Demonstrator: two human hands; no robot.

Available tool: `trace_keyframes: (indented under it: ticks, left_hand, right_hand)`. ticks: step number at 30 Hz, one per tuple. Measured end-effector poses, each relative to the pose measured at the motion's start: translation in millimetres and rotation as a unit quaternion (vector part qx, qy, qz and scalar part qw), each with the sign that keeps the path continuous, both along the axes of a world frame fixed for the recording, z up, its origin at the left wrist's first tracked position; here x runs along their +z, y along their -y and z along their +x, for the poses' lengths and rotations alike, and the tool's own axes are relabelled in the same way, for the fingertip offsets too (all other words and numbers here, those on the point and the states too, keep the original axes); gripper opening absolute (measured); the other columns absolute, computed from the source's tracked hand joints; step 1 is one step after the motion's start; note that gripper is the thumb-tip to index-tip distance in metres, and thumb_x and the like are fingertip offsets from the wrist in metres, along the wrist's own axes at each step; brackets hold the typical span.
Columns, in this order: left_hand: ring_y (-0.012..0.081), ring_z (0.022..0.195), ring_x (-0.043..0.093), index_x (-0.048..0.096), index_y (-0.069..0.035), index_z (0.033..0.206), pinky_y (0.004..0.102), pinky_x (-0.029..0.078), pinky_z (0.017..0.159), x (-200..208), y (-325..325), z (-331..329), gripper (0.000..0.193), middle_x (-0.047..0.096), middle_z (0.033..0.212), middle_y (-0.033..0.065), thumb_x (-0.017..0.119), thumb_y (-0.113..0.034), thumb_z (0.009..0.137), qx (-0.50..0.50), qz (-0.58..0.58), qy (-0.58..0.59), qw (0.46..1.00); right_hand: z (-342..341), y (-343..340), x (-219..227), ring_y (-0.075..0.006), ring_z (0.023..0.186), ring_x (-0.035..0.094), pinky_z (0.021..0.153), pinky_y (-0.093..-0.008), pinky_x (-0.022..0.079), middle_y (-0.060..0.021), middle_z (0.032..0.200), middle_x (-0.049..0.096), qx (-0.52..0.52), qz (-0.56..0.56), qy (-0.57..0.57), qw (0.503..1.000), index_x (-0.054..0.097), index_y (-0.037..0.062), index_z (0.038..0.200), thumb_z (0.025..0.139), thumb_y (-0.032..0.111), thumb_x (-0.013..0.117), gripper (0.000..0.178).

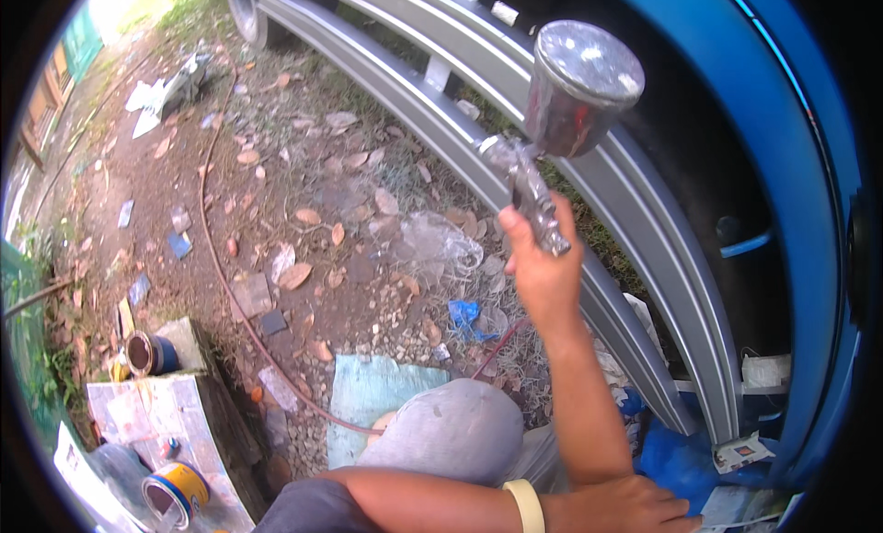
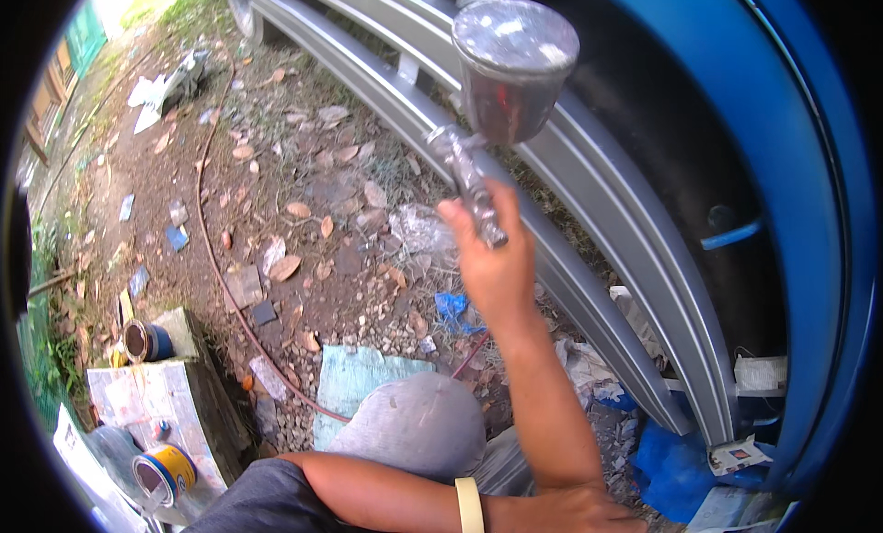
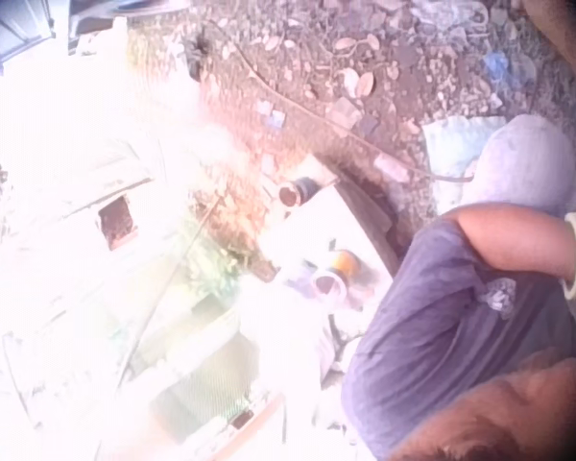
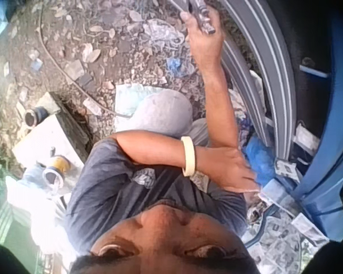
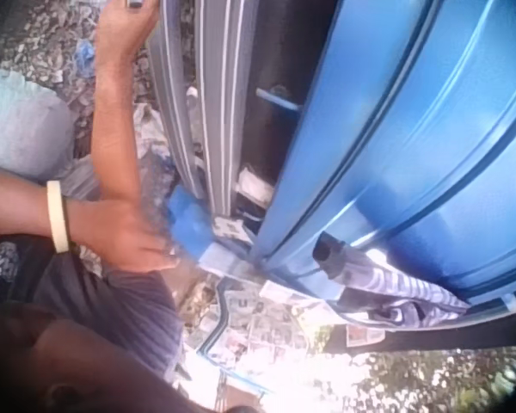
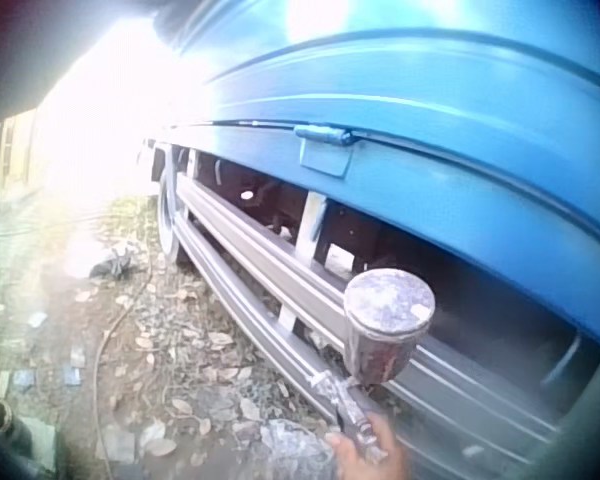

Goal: The person uses a spray gun to apply paint to the side panels of a blue three-wheeled vehicle. They move along the length of the vehicle, spraying the lower metal sections and the area around the wheel well in a continuous motion.

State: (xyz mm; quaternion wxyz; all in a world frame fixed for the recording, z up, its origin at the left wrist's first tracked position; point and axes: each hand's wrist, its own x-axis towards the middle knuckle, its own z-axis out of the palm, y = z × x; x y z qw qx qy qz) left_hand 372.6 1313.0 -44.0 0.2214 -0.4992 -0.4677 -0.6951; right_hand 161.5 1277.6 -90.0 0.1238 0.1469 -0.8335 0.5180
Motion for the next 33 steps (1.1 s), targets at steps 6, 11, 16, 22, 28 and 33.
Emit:
trace_keyframes:
  ticks: [6, 11, 16, 22, 28, 33]
  left_hand:
    - [0.0184, 0.064, 0.063, 0.071, -0.008, 0.118, 0.0335, 0.050, 0.054, 4.9, -5.8, 4.0, 0.028, 0.057, 0.078, 0.0020, 0.068, -0.023, 0.094, -0.004, 0.011, -0.033, 0.999]
    - [0.0165, 0.065, 0.062, 0.070, -0.007, 0.120, 0.0327, 0.049, 0.053, 10.7, -2.8, 11.7, 0.028, 0.055, 0.077, 0.0006, 0.066, -0.019, 0.095, -0.023, -0.012, -0.069, 0.997]
    - [0.0163, 0.064, 0.062, 0.071, -0.005, 0.118, 0.0310, 0.050, 0.054, 11.5, -10.2, 14.4, 0.027, 0.057, 0.078, 0.0008, 0.065, -0.017, 0.095, -0.054, 0.000, -0.094, 0.994]
    - [0.0159, 0.062, 0.060, 0.074, -0.005, 0.117, 0.0297, 0.050, 0.055, 14.1, -18.1, 19.1, 0.026, 0.059, 0.080, 0.0011, 0.068, -0.016, 0.094, -0.048, 0.034, -0.073, 0.996]
    - [0.0150, 0.061, 0.058, 0.076, -0.006, 0.116, 0.0288, 0.047, 0.053, 22.5, -9.5, 21.8, 0.025, 0.060, 0.081, 0.0009, 0.071, -0.014, 0.093, 0.000, 0.053, -0.063, 0.997]
    - [0.0154, 0.062, 0.058, 0.077, -0.007, 0.115, 0.0289, 0.047, 0.054, 19.0, -8.1, 22.2, 0.025, 0.063, 0.085, 0.0014, 0.072, -0.013, 0.091, 0.029, 0.078, -0.053, 0.995]
  right_hand:
    - [25.8, 3.6, 32.6, -0.0081, 0.052, 0.057, 0.045, -0.0225, 0.048, -0.0121, 0.106, 0.074, 0.065, -0.203, 0.124, 0.969, 0.062, 0.0007, 0.133, 0.108, 0.030, 0.063, 0.038]
    - [25.2, 6.3, 72.0, -0.0134, 0.049, 0.059, 0.042, -0.0275, 0.050, -0.0193, 0.116, 0.074, 0.126, -0.313, 0.149, 0.929, 0.061, 0.0006, 0.135, 0.111, 0.042, 0.055, 0.049]
    - [10.9, -10.3, 102.0, -0.0155, 0.049, 0.059, 0.040, -0.0293, 0.050, -0.0202, 0.111, 0.072, 0.083, -0.392, 0.153, 0.903, 0.059, 0.0023, 0.133, 0.108, 0.046, 0.058, 0.051]
    - [-19.6, -24.7, 128.5, -0.0160, 0.051, 0.059, 0.039, -0.0325, 0.048, -0.0160, 0.097, 0.070, 0.054, -0.462, 0.144, 0.873, 0.058, 0.0025, 0.121, 0.107, 0.040, 0.060, 0.040]
    - [-52.4, -34.4, 148.8, -0.0154, 0.057, 0.058, 0.043, -0.0354, 0.051, -0.0166, 0.094, 0.071, 0.052, -0.470, 0.146, 0.869, 0.057, 0.0033, 0.118, 0.107, 0.035, 0.059, 0.033]
    - [-71.7, -41.5, 157.9, -0.0130, 0.057, 0.057, 0.045, -0.0325, 0.052, -0.0212, 0.097, 0.072, 0.059, -0.468, 0.160, 0.867, 0.055, 0.0040, 0.121, 0.109, 0.033, 0.058, 0.031]
